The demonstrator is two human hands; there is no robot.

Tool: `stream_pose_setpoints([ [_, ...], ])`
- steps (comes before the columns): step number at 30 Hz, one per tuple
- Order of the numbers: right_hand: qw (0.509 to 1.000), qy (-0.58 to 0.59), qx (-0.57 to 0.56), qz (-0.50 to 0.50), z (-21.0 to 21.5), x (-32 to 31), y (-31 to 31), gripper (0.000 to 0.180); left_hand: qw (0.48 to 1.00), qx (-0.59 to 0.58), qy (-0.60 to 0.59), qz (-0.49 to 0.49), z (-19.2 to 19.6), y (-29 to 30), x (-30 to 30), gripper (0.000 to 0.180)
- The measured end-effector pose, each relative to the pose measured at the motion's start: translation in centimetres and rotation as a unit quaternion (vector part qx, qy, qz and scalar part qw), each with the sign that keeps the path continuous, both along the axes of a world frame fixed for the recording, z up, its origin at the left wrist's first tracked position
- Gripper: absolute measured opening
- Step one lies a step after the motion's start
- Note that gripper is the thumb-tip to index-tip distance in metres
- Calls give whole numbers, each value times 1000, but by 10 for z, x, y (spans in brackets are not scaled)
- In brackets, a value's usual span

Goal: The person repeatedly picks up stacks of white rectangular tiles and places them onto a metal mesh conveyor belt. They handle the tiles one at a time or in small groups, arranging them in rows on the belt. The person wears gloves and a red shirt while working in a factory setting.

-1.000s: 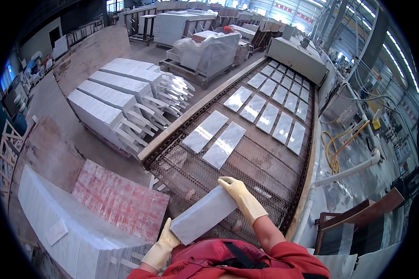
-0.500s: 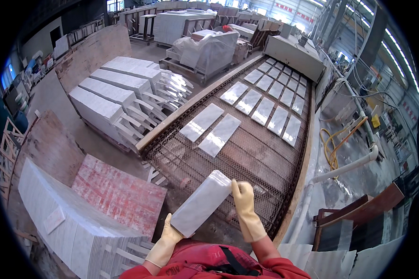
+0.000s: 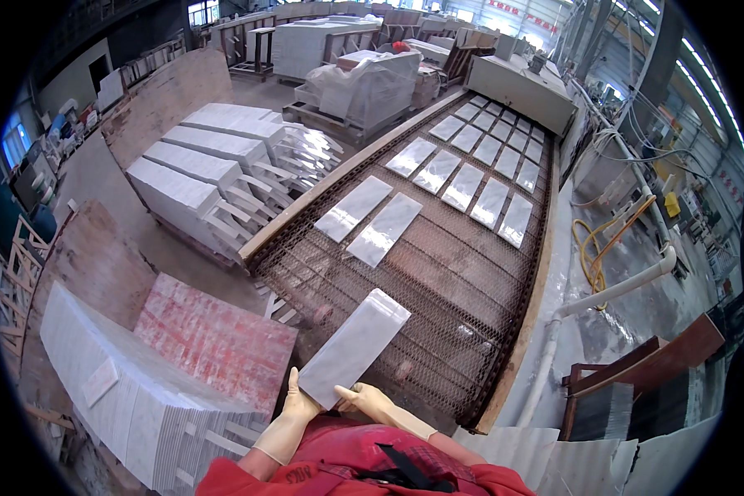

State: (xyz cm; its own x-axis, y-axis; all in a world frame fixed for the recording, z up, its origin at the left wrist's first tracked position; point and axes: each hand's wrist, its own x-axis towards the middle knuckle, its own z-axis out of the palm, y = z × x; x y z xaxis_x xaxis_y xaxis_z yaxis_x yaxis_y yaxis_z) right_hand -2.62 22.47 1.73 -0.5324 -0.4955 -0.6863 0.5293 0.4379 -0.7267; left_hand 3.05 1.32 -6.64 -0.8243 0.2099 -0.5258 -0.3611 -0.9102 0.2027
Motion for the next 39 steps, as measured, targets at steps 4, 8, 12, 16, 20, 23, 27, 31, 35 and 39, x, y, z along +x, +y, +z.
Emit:
stream_pose_setpoints([
  [4,994,-50,-39,-85,-8,-1,-4,56,1000,6,11,-4,3,-1,-1,97],
  [8,982,-71,-94,-146,-15,5,2,49,999,-34,2,12,2,5,2,94],
  [12,974,-62,-106,-191,-8,11,20,44,999,-43,-25,16,1,4,0,90],
  [16,969,-49,-65,-233,21,15,63,41,997,-32,-65,-5,13,2,1,83],
  [20,967,-24,-74,-244,16,14,83,40,996,-26,-83,-19,40,4,-6,80],
  [23,938,-20,-144,-316,11,8,69,39,996,30,-78,-23,52,1,-11,81],
  [27,912,-30,-140,-384,24,6,56,39,993,24,-115,-31,41,-4,-15,80],
  [31,901,-12,-121,-417,58,-5,77,36,991,18,-125,-39,40,-4,-21,73],
  [35,885,29,-135,-445,88,-29,87,38,993,41,-96,-52,38,-6,-23,67],
  [39,874,122,-92,-461,107,-100,84,45,990,32,-123,-52,51,-7,-30,72],
])
